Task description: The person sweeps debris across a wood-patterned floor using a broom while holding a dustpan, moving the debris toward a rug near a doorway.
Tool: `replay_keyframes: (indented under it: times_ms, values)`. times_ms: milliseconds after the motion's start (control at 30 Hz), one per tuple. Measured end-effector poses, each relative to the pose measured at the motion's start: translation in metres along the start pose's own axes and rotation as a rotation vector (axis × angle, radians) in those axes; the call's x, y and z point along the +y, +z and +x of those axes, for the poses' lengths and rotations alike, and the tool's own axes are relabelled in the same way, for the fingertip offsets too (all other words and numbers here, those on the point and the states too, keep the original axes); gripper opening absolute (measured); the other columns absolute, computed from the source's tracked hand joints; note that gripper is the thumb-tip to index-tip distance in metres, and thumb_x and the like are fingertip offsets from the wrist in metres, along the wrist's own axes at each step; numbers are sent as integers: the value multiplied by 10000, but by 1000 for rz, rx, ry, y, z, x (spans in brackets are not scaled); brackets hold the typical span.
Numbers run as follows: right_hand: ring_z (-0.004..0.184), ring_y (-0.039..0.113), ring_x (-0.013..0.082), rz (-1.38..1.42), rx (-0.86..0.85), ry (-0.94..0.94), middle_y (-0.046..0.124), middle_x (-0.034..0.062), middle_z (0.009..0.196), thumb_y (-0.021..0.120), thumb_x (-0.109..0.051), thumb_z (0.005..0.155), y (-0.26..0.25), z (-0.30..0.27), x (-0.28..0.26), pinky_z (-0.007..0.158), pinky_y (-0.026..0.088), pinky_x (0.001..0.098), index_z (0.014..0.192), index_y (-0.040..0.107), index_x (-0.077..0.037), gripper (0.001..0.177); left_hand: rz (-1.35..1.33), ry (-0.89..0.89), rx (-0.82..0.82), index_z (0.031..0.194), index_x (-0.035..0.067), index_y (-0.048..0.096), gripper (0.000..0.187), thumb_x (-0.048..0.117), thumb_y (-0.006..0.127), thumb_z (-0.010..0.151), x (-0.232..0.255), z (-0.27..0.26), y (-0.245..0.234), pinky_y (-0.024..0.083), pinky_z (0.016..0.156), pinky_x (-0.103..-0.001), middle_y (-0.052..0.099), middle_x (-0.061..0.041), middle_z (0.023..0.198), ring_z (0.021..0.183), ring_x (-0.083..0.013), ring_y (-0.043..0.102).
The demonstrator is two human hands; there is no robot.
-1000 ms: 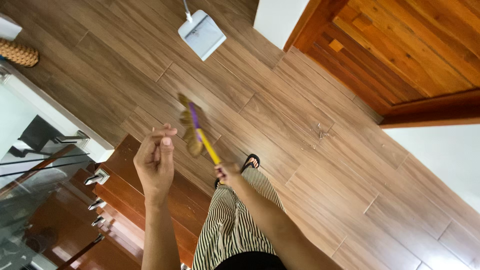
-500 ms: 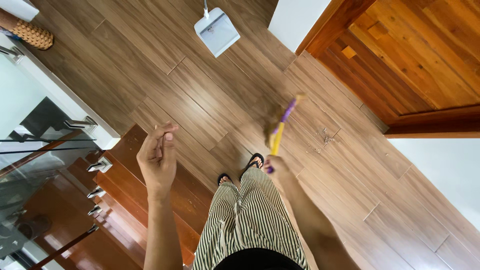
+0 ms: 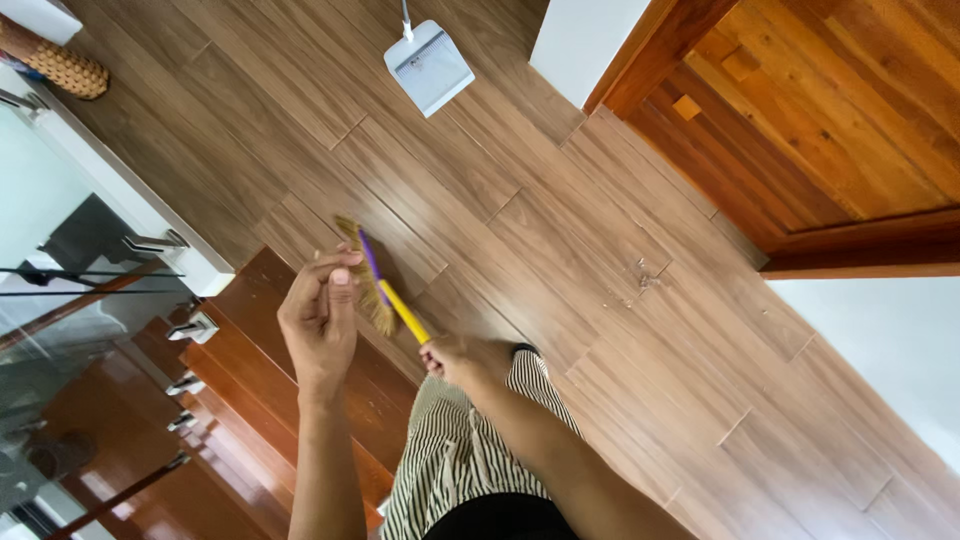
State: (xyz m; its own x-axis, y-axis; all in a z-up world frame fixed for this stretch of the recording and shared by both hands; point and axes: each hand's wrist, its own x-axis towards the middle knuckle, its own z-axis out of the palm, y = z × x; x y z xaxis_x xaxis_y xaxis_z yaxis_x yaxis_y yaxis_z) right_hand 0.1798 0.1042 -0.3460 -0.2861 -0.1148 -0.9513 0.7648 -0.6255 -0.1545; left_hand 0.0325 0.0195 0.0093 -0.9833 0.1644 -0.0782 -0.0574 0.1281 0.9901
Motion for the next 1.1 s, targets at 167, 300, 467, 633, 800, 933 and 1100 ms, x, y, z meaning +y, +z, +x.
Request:
replay_keyframes:
  times_ms: [167, 300, 467, 633, 800, 933, 1100]
  values:
    - [427, 458, 95, 38, 162, -56, 624, 76, 661, 706, -61, 875, -148, -28, -49, 359, 281, 227, 801, 664, -24, 92, 122, 265, -4, 1082, 5, 705, 208, 182, 595, 1089, 2, -18, 30, 409, 1232, -419, 723, -86, 1144, 1291, -253, 642]
    - [401, 346, 93, 220, 270, -69, 463, 6, 568, 627, -87, 835, -274, -66, -80, 347, 218, 256, 707, 518, -127, 173, 121, 173, 40, 996, 7, 697, 224, 196, 608, 1078, -3, -37, 60, 468, 1163, -398, 725, -67, 1117, 1268, -249, 661]
    - [419, 373, 112, 202, 428, -134, 453, 30, 581, 577, -37, 853, -335, -82, -108, 359, 218, 283, 753, 507, -97, 136, 139, 220, 67, 1031, 11, 695, 220, 190, 592, 1105, -8, -57, 87, 461, 1182, -392, 703, -58, 1054, 1249, -231, 675]
    - [432, 368, 95, 331, 93, -133, 442, 12, 594, 535, -95, 962, -279, -88, -91, 377, 285, 244, 814, 441, -95, 176, 102, 240, 106, 1170, 16, 680, 196, 173, 576, 1115, 6, -74, 102, 449, 1187, -359, 712, -63, 1115, 1116, -142, 668]
    - [443, 368, 57, -15, -197, 125, 480, -13, 628, 534, -98, 994, -202, -140, -44, 366, 284, 193, 874, 520, -56, 127, 235, -48, 101, 1264, 32, 722, 245, 129, 640, 1054, 22, -87, 115, 440, 733, -285, 534, -104, 842, 741, -120, 458]
    - [407, 398, 122, -71, -257, 134, 507, 51, 612, 538, -96, 950, -139, -100, 7, 344, 304, 250, 803, 525, -54, 153, 280, 270, 94, 1259, 13, 647, 236, 107, 617, 1044, 25, -90, 107, 507, 961, -286, 707, -62, 1161, 1090, -130, 647]
    - [442, 467, 86, -56, -168, 103, 551, 37, 662, 657, -27, 863, -83, -40, 38, 323, 252, 216, 823, 530, -44, 134, 288, -243, 218, 1347, 46, 682, 315, 112, 641, 1042, 24, -111, 74, 428, 740, -454, 670, -209, 1091, 843, -425, 511]
